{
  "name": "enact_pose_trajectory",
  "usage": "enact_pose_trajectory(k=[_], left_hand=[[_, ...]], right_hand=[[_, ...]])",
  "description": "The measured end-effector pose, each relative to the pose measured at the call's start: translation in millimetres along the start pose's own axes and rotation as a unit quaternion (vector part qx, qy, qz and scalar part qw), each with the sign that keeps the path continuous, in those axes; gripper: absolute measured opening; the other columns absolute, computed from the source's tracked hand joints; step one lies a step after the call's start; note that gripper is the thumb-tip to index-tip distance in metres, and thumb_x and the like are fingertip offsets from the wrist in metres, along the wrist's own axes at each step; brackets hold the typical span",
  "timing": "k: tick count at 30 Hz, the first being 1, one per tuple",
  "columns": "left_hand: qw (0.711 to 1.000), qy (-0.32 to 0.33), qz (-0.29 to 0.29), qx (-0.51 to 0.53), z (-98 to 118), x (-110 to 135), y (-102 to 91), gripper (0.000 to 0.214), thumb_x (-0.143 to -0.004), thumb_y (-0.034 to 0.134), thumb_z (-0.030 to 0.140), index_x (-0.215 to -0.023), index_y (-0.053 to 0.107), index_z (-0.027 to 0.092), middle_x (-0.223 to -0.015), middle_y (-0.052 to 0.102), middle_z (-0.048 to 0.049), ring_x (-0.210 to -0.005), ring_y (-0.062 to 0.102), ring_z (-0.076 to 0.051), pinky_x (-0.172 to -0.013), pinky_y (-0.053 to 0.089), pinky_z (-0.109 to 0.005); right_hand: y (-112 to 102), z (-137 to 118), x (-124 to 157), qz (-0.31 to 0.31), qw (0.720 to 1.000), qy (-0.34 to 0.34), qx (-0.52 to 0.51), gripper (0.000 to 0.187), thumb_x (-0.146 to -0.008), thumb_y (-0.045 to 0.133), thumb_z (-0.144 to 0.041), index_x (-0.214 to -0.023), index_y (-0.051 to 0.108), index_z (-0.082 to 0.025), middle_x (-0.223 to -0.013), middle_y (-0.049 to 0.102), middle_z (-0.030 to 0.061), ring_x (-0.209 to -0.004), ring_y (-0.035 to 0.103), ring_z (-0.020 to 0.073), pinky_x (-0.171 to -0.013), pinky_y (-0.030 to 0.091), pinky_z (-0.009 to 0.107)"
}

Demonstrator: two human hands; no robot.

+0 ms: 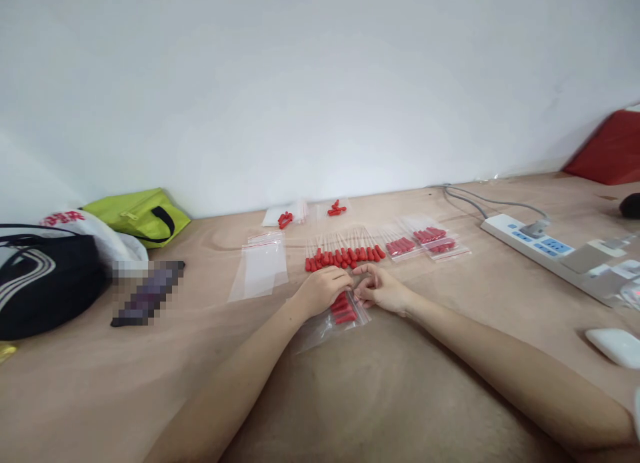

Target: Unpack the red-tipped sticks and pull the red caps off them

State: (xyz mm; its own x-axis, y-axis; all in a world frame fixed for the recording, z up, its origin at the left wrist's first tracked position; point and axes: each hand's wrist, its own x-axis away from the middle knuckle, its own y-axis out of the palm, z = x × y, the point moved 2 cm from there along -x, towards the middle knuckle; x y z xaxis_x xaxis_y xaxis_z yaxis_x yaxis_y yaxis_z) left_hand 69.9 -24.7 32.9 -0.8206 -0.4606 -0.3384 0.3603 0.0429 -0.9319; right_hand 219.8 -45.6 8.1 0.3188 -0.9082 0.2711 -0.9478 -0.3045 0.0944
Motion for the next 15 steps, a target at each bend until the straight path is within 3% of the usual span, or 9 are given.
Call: enact_pose_trajectory(k=[9,15], left_hand=[[0.999,-0.026,-0.027,-0.011,1.6,-2.2,1.4,0.021,-0.085,0.035,0.012,-0.077,0.055,0.015,-0.079,0.058,-0.0041,-0.078,0.051,-0.015,-0.074,0.043,-0.026],[0.999,-0.042,-0.010,0.008,-0.3,-1.3,0.6,0.020,-0.084,0.035,0.012,-0.078,0.054,0.014,-0.079,0.059,-0.0045,-0.077,0.050,-0.015,-0.072,0.042,-0.026]], right_hand=[[-1.1,1.7,-0.9,0.000,1.000,-0.012,0.011,0.038,-0.064,0.061,-0.011,-0.094,0.039,-0.020,-0.057,0.056,-0.0082,-0.052,0.057,0.0085,-0.050,0.048,0.020],[-0.5,2.5,-0.5,-0.004,1.000,-0.022,0.001,0.036,-0.066,0.063,-0.017,-0.094,0.041,-0.020,-0.059,0.057,-0.0073,-0.052,0.055,0.0076,-0.052,0.048,0.022]])
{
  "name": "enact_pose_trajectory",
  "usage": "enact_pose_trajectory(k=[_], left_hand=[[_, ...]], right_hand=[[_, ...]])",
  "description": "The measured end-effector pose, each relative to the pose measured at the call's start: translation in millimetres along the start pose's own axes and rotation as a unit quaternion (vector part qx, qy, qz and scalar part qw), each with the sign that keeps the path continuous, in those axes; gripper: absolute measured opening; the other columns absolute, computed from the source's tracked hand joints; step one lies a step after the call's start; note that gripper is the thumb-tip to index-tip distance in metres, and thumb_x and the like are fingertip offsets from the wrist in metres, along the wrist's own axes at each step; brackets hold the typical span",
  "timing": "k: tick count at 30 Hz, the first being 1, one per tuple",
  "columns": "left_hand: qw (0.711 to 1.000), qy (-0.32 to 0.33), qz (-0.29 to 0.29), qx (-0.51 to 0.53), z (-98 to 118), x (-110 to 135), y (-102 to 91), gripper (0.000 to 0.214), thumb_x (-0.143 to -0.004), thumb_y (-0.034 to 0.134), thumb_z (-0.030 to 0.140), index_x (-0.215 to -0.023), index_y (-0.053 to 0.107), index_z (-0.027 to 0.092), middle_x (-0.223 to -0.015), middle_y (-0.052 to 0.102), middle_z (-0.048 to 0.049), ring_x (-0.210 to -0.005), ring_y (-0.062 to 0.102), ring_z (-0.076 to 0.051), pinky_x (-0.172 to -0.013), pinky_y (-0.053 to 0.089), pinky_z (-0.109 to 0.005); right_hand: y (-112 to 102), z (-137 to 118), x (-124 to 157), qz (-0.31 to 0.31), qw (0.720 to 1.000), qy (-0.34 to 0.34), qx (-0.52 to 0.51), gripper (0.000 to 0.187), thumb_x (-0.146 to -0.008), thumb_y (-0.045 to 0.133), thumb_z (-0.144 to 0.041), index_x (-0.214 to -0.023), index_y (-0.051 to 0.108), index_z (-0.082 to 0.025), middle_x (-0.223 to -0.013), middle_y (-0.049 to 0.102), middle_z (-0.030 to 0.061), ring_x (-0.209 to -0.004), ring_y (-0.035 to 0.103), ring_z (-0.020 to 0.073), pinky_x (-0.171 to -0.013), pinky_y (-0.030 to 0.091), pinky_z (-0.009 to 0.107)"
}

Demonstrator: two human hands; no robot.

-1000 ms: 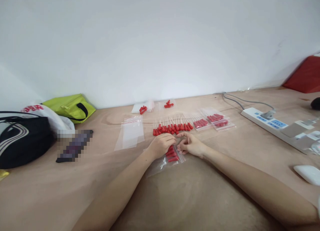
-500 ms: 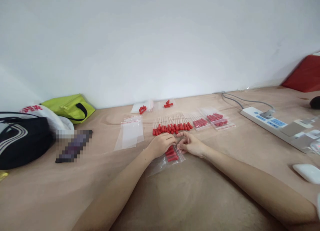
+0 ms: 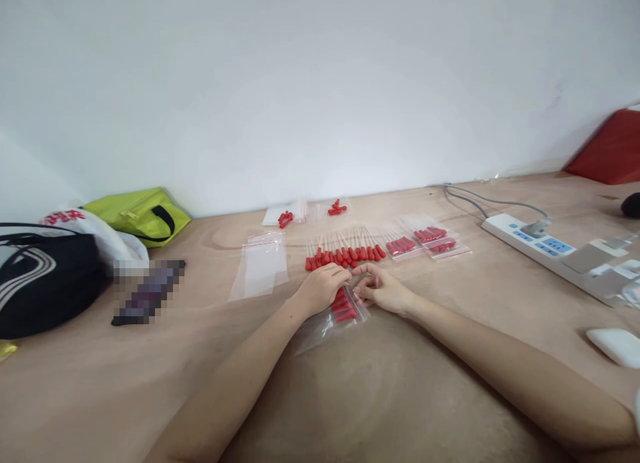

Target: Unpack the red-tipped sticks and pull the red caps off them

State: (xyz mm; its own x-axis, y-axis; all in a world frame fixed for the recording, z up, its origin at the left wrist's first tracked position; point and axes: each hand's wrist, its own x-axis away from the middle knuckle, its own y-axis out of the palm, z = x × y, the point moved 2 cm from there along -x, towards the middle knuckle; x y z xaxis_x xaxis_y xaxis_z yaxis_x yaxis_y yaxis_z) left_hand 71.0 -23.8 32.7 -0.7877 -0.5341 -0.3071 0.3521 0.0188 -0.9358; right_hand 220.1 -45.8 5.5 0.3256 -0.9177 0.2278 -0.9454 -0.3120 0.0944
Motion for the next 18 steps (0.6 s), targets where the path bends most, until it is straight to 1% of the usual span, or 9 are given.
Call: enact_pose_trajectory(k=[4,7,11,14,18], left_hand=[[1.000,-0.004,0.005,0.007,-0.8,0.5,-0.5,0.021,-0.084,0.034,0.011,-0.078,0.054,0.014,-0.078,0.059,-0.0044,-0.076,0.051,-0.015,-0.070,0.043,-0.026],[1.000,-0.011,0.006,0.003,-1.0,0.5,-1.1,0.022,-0.084,0.034,0.010,-0.078,0.054,0.014,-0.076,0.059,-0.0042,-0.075,0.051,-0.015,-0.069,0.043,-0.026],[1.000,-0.001,0.013,0.001,-1.4,0.1,-0.7,0.020,-0.084,0.036,0.011,-0.077,0.055,0.014,-0.076,0.060,-0.0044,-0.075,0.051,-0.015,-0.069,0.043,-0.026],[1.000,0.019,0.019,0.011,-1.2,0.0,-0.2,0.016,-0.084,0.040,0.014,-0.079,0.055,0.014,-0.079,0.061,-0.0041,-0.077,0.051,-0.015,-0.072,0.043,-0.026],[0.998,0.041,0.029,0.032,-0.3,0.6,-1.2,0.017,-0.086,0.040,0.018,-0.082,0.056,0.015,-0.089,0.061,-0.0044,-0.085,0.052,-0.014,-0.077,0.043,-0.026]], right_hand=[[1.1,-3.4,2.1,0.006,1.000,-0.004,0.006,0.036,-0.066,0.065,-0.025,-0.094,0.043,-0.019,-0.054,0.055,-0.0084,-0.048,0.053,0.0070,-0.050,0.047,0.021],[1.5,-6.5,2.7,0.006,1.000,0.004,0.017,0.040,-0.061,0.066,-0.017,-0.095,0.044,-0.017,-0.054,0.057,-0.0076,-0.046,0.053,0.0067,-0.048,0.046,0.020],[1.5,-8.4,2.0,0.014,0.999,0.042,0.006,0.045,-0.056,0.063,-0.005,-0.095,0.044,-0.015,-0.057,0.062,-0.0045,-0.048,0.055,0.0076,-0.048,0.046,0.019],[1.7,-7.7,0.8,0.026,0.998,0.055,-0.009,0.047,-0.053,0.065,-0.004,-0.093,0.043,-0.014,-0.054,0.062,-0.0042,-0.049,0.056,0.0090,-0.048,0.045,0.019],[1.6,-3.3,-1.4,0.032,0.998,0.043,-0.022,0.052,-0.047,0.071,-0.008,-0.087,0.040,-0.017,-0.050,0.060,-0.0058,-0.043,0.054,0.0088,-0.045,0.042,0.019]])
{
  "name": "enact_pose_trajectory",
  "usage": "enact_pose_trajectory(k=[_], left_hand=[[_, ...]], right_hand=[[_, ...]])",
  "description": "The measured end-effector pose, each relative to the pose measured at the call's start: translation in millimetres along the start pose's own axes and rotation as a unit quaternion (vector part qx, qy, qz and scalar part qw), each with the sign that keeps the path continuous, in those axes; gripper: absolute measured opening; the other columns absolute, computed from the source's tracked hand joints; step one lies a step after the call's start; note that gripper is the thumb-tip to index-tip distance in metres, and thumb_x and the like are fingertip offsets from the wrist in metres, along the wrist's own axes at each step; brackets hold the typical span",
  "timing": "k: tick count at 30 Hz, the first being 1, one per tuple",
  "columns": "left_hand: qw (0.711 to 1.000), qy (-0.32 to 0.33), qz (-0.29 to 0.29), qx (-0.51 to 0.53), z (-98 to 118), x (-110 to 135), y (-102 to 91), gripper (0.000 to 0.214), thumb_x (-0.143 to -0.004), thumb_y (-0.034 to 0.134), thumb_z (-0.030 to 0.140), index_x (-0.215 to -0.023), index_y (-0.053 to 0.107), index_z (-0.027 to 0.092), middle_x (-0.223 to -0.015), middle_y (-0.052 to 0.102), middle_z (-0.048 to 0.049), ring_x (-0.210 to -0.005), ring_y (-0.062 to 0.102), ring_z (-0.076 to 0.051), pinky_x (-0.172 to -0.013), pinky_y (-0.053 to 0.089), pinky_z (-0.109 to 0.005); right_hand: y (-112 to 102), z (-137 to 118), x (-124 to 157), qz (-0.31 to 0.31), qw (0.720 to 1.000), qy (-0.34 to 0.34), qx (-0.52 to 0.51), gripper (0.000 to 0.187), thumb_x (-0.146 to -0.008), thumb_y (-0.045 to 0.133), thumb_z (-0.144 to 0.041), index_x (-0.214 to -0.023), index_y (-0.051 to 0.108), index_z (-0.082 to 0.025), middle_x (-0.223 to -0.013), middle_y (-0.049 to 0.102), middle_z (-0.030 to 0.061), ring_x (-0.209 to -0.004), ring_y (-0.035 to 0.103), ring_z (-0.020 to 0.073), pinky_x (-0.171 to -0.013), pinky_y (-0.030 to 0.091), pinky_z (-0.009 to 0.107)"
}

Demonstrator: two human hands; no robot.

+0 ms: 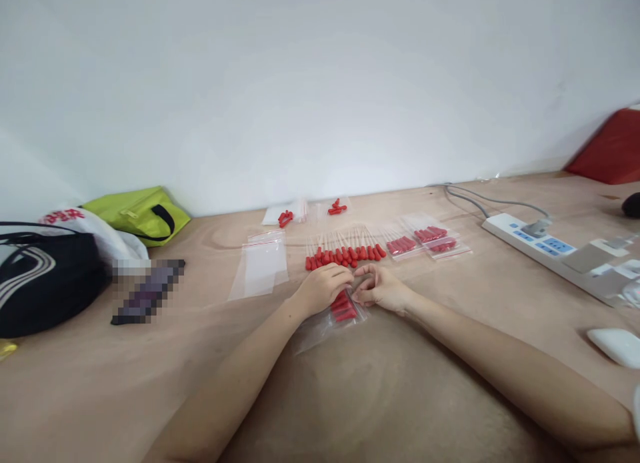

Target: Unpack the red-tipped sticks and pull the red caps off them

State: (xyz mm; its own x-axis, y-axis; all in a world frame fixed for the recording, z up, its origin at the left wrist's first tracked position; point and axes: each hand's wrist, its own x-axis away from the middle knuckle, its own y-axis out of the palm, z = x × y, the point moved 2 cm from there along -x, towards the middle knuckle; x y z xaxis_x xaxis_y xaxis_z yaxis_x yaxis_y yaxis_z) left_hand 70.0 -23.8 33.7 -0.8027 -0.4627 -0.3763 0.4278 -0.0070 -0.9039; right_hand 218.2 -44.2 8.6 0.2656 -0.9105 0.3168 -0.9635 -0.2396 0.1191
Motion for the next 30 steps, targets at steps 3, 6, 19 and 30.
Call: enact_pose_trajectory(k=[3,6,19,30], left_hand=[[1.000,0.007,0.000,0.008,-0.1,0.5,-1.4,0.018,-0.086,0.040,0.018,-0.082,0.057,0.016,-0.092,0.059,-0.0047,-0.087,0.053,-0.013,-0.078,0.043,-0.026],[1.000,0.016,-0.017,0.015,-0.7,1.0,-2.4,0.020,-0.086,0.040,0.019,-0.082,0.059,0.017,-0.091,0.059,-0.0040,-0.083,0.054,-0.012,-0.077,0.043,-0.025],[0.999,0.031,-0.032,0.016,4.6,-0.4,-8.3,0.017,-0.085,0.044,0.021,-0.079,0.059,0.015,-0.091,0.056,-0.0053,-0.079,0.052,-0.012,-0.070,0.042,-0.022],[0.997,0.066,0.019,-0.023,6.2,0.7,-5.0,0.029,-0.088,0.034,0.019,-0.068,0.055,0.015,-0.077,0.060,-0.0032,-0.069,0.051,-0.011,-0.065,0.040,-0.021]], right_hand=[[-0.4,3.0,-1.6,-0.005,1.000,-0.012,-0.016,0.055,-0.044,0.074,-0.012,-0.083,0.037,-0.019,-0.048,0.058,-0.0074,-0.040,0.051,0.0078,-0.043,0.040,0.019],[-0.5,3.5,-1.9,-0.015,0.999,-0.022,-0.022,0.058,-0.042,0.077,-0.017,-0.083,0.035,-0.019,-0.046,0.056,-0.0087,-0.039,0.049,0.0072,-0.042,0.038,0.019],[-1.6,5.7,-3.8,-0.037,0.999,-0.027,-0.006,0.067,-0.037,0.082,-0.028,-0.083,0.033,-0.020,-0.046,0.053,-0.0110,-0.039,0.048,0.0070,-0.044,0.036,0.020],[-2.2,3.9,-3.2,-0.041,0.998,-0.028,-0.028,0.066,-0.036,0.082,-0.032,-0.081,0.035,-0.020,-0.044,0.055,-0.0097,-0.037,0.047,0.0065,-0.041,0.036,0.019]])
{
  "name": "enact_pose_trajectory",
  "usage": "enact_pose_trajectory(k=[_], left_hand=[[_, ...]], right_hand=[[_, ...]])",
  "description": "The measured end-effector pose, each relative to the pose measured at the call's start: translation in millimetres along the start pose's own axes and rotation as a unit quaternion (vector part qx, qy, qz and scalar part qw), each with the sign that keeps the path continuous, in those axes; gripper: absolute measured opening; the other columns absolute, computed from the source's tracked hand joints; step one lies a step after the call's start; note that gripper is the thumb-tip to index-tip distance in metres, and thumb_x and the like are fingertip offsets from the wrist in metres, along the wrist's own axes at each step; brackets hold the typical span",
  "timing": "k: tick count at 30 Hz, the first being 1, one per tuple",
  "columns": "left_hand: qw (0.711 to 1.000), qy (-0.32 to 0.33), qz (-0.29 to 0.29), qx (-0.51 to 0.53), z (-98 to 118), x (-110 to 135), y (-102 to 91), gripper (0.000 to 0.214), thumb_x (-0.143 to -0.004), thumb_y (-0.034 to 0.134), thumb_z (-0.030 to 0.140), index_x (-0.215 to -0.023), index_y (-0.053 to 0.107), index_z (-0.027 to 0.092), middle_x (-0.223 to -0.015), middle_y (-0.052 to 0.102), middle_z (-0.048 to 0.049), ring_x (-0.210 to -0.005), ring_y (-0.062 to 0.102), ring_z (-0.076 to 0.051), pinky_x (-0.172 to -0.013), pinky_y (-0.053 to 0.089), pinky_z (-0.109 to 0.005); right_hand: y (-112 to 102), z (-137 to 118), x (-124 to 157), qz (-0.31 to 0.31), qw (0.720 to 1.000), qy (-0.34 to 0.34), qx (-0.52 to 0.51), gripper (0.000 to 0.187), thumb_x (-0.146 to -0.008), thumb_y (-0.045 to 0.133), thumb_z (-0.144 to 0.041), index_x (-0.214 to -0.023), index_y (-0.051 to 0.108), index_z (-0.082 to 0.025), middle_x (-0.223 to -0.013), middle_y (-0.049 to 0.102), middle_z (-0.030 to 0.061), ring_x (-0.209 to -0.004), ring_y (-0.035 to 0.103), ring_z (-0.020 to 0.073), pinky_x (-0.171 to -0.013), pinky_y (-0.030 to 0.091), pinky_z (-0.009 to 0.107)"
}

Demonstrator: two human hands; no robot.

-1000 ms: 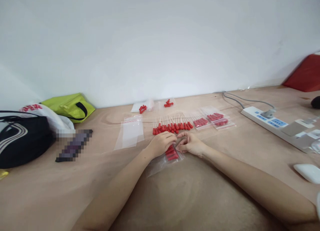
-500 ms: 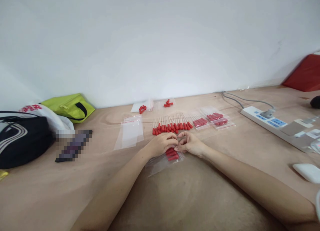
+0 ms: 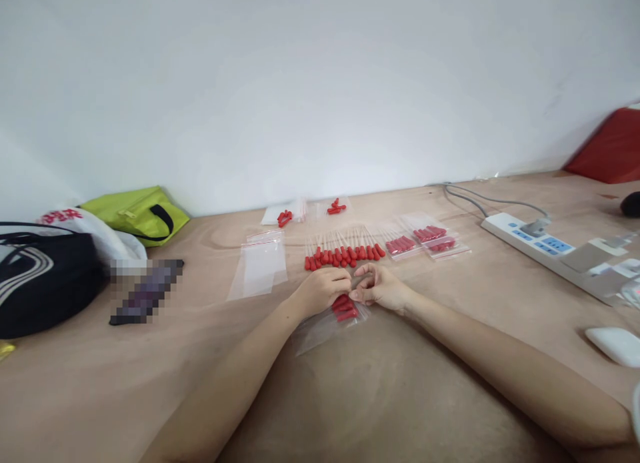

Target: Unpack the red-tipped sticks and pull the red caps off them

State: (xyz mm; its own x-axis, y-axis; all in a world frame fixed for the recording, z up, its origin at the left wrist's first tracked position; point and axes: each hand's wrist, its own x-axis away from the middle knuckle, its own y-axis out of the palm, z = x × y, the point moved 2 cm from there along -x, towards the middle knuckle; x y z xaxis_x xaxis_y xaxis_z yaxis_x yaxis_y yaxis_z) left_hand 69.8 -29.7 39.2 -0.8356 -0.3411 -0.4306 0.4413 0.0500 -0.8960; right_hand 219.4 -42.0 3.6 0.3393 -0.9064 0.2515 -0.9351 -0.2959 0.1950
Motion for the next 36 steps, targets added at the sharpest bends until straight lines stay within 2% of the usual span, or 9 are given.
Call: enact_pose_trajectory(k=[4,8,12,19,27,36], left_hand=[[0.999,0.017,0.024,-0.011,1.5,-0.7,-1.2,0.030,-0.087,0.034,0.016,-0.066,0.056,0.015,-0.076,0.061,-0.0030,-0.067,0.051,-0.010,-0.064,0.041,-0.020],[0.999,0.017,0.049,0.001,0.6,-0.3,-2.2,0.031,-0.087,0.033,0.014,-0.065,0.056,0.015,-0.077,0.062,-0.0031,-0.067,0.053,-0.010,-0.065,0.042,-0.020],[0.999,0.004,0.040,0.029,-2.2,0.8,-1.0,0.030,-0.086,0.033,0.013,-0.068,0.057,0.016,-0.079,0.063,-0.0035,-0.072,0.055,-0.010,-0.068,0.044,-0.022],[0.997,-0.034,0.005,0.065,-3.4,0.7,2.0,0.016,-0.085,0.043,0.021,-0.083,0.058,0.015,-0.087,0.063,-0.0058,-0.083,0.056,-0.014,-0.078,0.045,-0.027],[0.999,-0.019,0.030,0.037,-4.2,2.8,4.4,0.021,-0.086,0.041,0.022,-0.082,0.060,0.016,-0.087,0.063,-0.0052,-0.080,0.057,-0.012,-0.077,0.045,-0.025],[0.999,-0.020,0.023,0.024,-3.5,1.6,5.2,0.018,-0.085,0.043,0.021,-0.078,0.059,0.016,-0.084,0.063,-0.0042,-0.080,0.056,-0.013,-0.076,0.045,-0.025]], right_hand=[[-0.9,-3.0,1.3,0.007,1.000,0.020,-0.006,0.062,-0.038,0.083,-0.029,-0.080,0.039,-0.019,-0.047,0.055,-0.0089,-0.040,0.050,0.0069,-0.042,0.040,0.020],[-3.3,-6.4,2.8,0.008,0.999,0.053,-0.010,0.053,-0.045,0.081,-0.022,-0.083,0.044,-0.017,-0.050,0.056,-0.0080,-0.044,0.054,0.0074,-0.045,0.046,0.020],[-5.3,-8.3,3.6,0.003,0.997,0.071,-0.017,0.045,-0.053,0.078,-0.016,-0.086,0.046,-0.016,-0.049,0.053,-0.0092,-0.047,0.057,0.0076,-0.047,0.049,0.019],[-5.8,-6.6,3.4,-0.017,0.998,0.060,-0.006,0.040,-0.057,0.074,-0.013,-0.086,0.047,-0.016,-0.053,0.056,-0.0068,-0.048,0.057,0.0074,-0.050,0.050,0.020],[-7.1,-4.7,2.4,-0.012,0.999,0.053,-0.004,0.041,-0.058,0.073,-0.012,-0.087,0.043,-0.017,-0.052,0.055,-0.0077,-0.047,0.056,0.0078,-0.048,0.050,0.020],[-5.5,-6.1,4.4,-0.013,0.999,0.047,-0.002,0.038,-0.062,0.069,-0.008,-0.088,0.043,-0.017,-0.052,0.055,-0.0078,-0.049,0.058,0.0085,-0.050,0.051,0.021]])
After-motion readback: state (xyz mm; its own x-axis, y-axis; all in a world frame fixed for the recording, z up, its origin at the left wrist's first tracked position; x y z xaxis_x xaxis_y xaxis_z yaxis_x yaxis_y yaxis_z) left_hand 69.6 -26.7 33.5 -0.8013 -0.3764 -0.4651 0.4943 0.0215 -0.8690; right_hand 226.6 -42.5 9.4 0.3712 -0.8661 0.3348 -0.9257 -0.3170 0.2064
